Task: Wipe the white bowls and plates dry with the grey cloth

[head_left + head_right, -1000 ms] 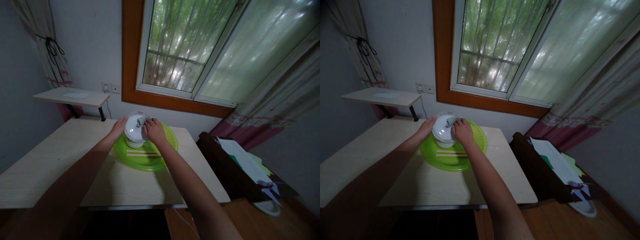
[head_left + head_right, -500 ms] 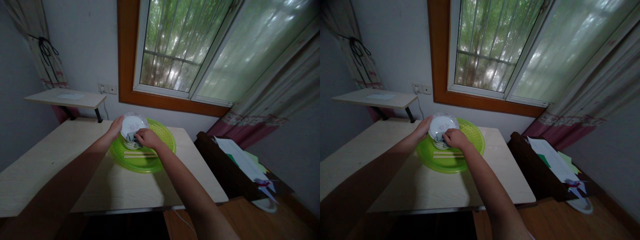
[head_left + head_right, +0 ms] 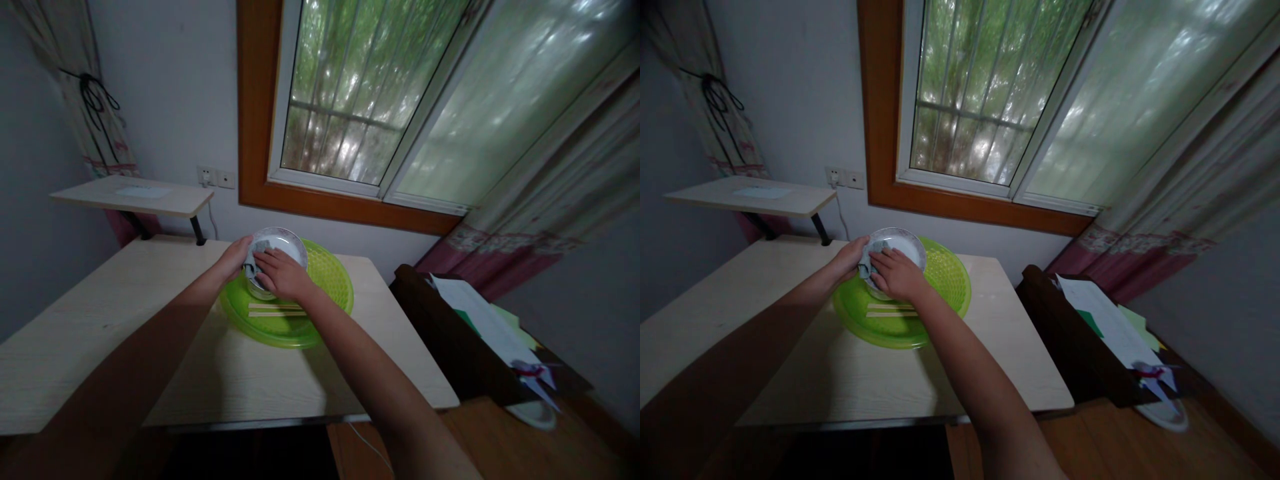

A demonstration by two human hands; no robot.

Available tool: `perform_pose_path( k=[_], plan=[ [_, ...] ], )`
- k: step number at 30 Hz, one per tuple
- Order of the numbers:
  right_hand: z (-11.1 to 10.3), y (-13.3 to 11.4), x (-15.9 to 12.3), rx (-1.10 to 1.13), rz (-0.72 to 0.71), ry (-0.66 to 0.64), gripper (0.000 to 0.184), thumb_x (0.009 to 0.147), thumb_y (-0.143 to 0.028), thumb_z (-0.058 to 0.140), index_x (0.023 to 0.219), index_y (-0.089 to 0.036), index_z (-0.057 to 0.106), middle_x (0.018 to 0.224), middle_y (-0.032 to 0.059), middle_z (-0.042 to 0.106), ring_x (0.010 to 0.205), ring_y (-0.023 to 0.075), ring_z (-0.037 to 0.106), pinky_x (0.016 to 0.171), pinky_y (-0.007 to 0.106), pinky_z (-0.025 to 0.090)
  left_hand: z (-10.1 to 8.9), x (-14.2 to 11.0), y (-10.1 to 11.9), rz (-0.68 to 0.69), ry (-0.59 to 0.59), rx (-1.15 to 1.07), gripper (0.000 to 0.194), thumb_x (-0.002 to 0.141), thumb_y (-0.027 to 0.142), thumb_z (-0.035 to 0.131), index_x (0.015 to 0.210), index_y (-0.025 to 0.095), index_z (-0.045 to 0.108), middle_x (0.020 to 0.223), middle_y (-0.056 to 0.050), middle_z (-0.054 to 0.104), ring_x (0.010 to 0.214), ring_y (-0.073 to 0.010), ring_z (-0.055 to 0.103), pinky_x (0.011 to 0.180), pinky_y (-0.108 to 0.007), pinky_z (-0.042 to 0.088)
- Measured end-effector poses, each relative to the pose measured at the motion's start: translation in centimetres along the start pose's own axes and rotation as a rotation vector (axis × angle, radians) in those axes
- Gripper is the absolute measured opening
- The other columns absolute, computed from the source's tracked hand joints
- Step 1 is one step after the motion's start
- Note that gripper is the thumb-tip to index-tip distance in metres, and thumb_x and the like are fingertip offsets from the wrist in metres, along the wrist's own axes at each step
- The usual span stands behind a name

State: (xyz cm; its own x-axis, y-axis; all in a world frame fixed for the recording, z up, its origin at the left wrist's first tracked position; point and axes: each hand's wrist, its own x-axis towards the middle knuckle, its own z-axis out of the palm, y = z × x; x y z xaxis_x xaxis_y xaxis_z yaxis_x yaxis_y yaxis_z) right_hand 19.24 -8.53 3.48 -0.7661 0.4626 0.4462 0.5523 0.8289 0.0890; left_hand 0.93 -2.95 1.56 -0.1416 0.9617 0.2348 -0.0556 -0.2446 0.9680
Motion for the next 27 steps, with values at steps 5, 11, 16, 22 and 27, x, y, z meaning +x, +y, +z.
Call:
perform_pose_path(
  k=[5,11,16,22,27],
  plan=[
    [-0.4,0.6,-0.2,-0.096,0.12,0.057,0.049,0.105,-0.042,0.037,0.144,-0.017,0.053,0.154,0.0047,0.048,0.143,0.0296,0.039,0.123,0.048,0.023,0.5,0.2,0.0,-0.102,-0.171,-0.123,0.031,0.074,0.047,0.058,0.08,0.018,0.067,0.082,-0.008,0.074,0.081,-0.0242,0.068,0.082,-0.039,0.055],
    [-1.1,1.2,-0.7,-0.184,0.338,0.171,0.048,0.104,-0.043,0.039,0.141,-0.017,0.056,0.151,0.005,0.051,0.144,0.0341,0.032,0.122,0.053,0.02,0.0,-0.1,-0.2,-0.113,-0.121,-0.163,0.039,0.076,0.048,0.061,0.092,0.014,0.069,0.083,-0.008,0.075,0.079,-0.0235,0.069,0.078,-0.037,0.055],
    [-1.7,1.7,-1.2,-0.203,0.443,0.175,0.041,0.104,-0.041,0.039,0.123,-0.02,0.069,0.13,0.0094,0.067,0.136,0.0322,0.04,0.117,0.053,0.026,-0.4,-0.6,0.0,-0.081,0.012,-0.123,0.042,0.079,0.053,0.059,0.094,0.015,0.069,0.084,-0.008,0.075,0.082,-0.0245,0.07,0.077,-0.036,0.054],
    [-2.1,1.7,-1.4,-0.22,0.457,0.06,0.055,0.106,-0.042,0.03,0.093,-0.017,0.078,0.095,0.0123,0.074,0.102,0.0263,0.057,0.095,0.043,0.04,-0.7,-0.4,-0.2,0.008,0.123,-0.116,0.045,0.081,0.056,0.056,0.094,0.015,0.067,0.09,-0.009,0.074,0.087,-0.0238,0.069,0.08,-0.034,0.053],
    [-2.0,1.4,-1.6,-0.145,0.293,-0.01,0.056,0.107,-0.038,0.031,0.086,-0.015,0.077,0.085,0.0105,0.071,0.088,0.0214,0.059,0.088,0.035,0.042,-0.9,-0.2,-0.6,0.011,0.122,-0.166,0.044,0.079,0.057,0.059,0.091,0.015,0.066,0.084,-0.007,0.073,0.087,-0.0226,0.068,0.079,-0.032,0.052]
  ],
)
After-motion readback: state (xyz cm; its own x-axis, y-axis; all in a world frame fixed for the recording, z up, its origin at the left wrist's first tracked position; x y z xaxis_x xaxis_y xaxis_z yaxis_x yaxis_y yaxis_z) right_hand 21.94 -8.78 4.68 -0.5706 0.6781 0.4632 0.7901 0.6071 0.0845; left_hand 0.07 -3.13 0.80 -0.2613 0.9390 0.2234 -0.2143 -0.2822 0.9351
